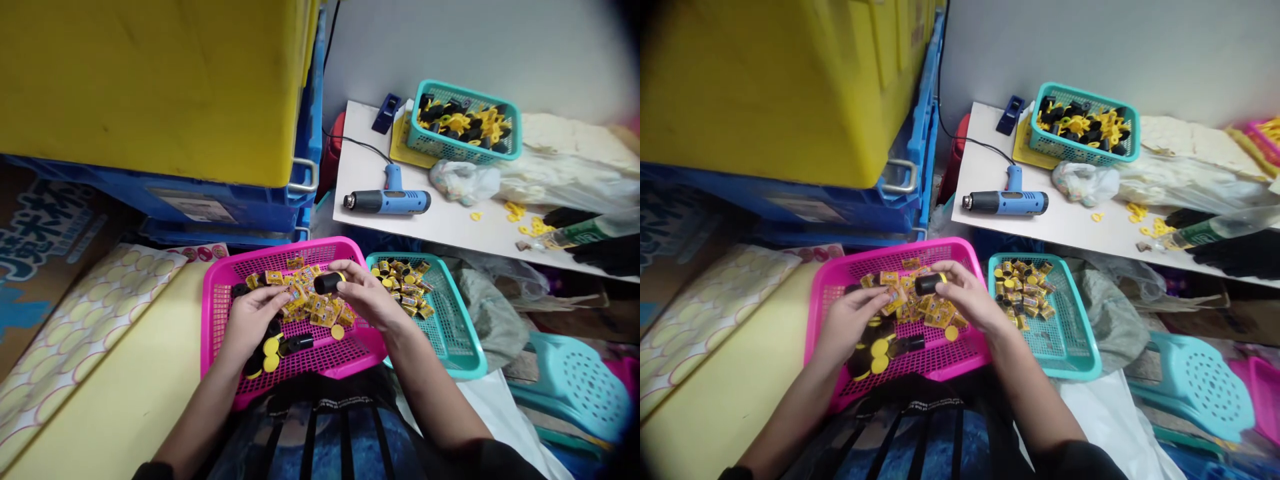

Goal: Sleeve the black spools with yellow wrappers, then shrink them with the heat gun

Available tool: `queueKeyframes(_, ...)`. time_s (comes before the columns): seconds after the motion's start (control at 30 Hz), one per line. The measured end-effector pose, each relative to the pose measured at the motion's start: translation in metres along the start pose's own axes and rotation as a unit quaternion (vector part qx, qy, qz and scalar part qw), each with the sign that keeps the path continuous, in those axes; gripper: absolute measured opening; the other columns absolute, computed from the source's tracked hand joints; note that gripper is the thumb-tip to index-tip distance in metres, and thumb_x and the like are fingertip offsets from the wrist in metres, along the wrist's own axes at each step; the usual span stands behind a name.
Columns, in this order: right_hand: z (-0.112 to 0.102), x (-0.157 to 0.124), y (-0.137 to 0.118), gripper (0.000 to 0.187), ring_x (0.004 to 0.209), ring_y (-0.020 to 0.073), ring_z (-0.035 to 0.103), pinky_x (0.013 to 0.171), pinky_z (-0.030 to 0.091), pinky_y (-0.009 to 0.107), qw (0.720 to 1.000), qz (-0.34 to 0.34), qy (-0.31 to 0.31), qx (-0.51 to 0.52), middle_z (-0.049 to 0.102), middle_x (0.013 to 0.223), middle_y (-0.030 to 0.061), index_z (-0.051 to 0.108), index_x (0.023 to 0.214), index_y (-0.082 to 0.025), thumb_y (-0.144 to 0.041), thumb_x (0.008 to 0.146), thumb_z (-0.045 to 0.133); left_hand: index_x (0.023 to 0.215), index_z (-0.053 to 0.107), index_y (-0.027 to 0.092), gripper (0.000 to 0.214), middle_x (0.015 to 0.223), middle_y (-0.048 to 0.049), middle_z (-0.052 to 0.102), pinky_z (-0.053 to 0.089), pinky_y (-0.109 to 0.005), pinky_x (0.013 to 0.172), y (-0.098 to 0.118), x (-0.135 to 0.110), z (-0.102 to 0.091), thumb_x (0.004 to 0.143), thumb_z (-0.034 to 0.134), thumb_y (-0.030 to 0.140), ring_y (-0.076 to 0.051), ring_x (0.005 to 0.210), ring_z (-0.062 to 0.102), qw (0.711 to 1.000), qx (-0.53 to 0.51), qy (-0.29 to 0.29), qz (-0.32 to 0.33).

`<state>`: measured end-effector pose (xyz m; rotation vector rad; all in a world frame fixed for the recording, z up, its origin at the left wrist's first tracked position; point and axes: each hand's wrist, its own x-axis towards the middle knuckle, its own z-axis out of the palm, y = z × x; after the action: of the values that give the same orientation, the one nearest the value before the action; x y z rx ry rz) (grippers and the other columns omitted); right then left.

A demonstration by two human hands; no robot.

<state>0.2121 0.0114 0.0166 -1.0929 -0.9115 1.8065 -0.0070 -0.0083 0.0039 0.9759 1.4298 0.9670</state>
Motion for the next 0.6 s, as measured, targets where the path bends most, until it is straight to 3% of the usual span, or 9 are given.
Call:
queueKeyframes(0.13, -0.002, 0.001, -0.007, 0.034, 0.072, 0.0121, 0.060, 0.071, 0.049, 0.028, 0.999, -0.019, -0.020, -0.044, 0.066, 0.084, 0.0002, 0.066, 0.097, -0.022, -0.036, 0.068, 0.079, 0.088, 0.077, 0.019, 0.035, 0.095, -0.0077, 0.077, 0.055, -0.038, 0.089, -0.005, -0.001, 0.002, 0.066, 0.078, 0.046, -0.024, 0.092, 0.071, 1.000, -0.019, -0.020, 0.013)
queueKeyframes(0.37, 0.003, 0.004, -0.005, 0.031, 0.080, 0.0126, 0.063, 0.080, 0.051, 0.031, 0.996, -0.015, -0.037, -0.075, 0.068, 0.091, 0.0005, 0.071, 0.092, -0.022, -0.032, 0.065, 0.082, 0.092, 0.077, 0.019, 0.036, 0.101, -0.0086, 0.076, 0.052, -0.040, 0.094, -0.009, -0.003, 0.003, 0.073, 0.072, 0.050, -0.025, 0.096, 0.069, 0.999, -0.021, -0.020, 0.044)
queueKeyframes(0.6, 0.002, 0.003, 0.000, 0.030, 0.073, 0.0115, 0.060, 0.072, 0.049, 0.028, 0.994, -0.031, 0.006, -0.103, 0.067, 0.083, 0.0004, 0.069, 0.088, -0.019, -0.039, 0.067, 0.080, 0.093, 0.077, 0.020, 0.038, 0.101, -0.0086, 0.076, 0.051, -0.043, 0.096, 0.002, -0.002, 0.000, 0.074, 0.070, 0.053, -0.028, 0.099, 0.069, 0.997, 0.022, -0.049, 0.064)
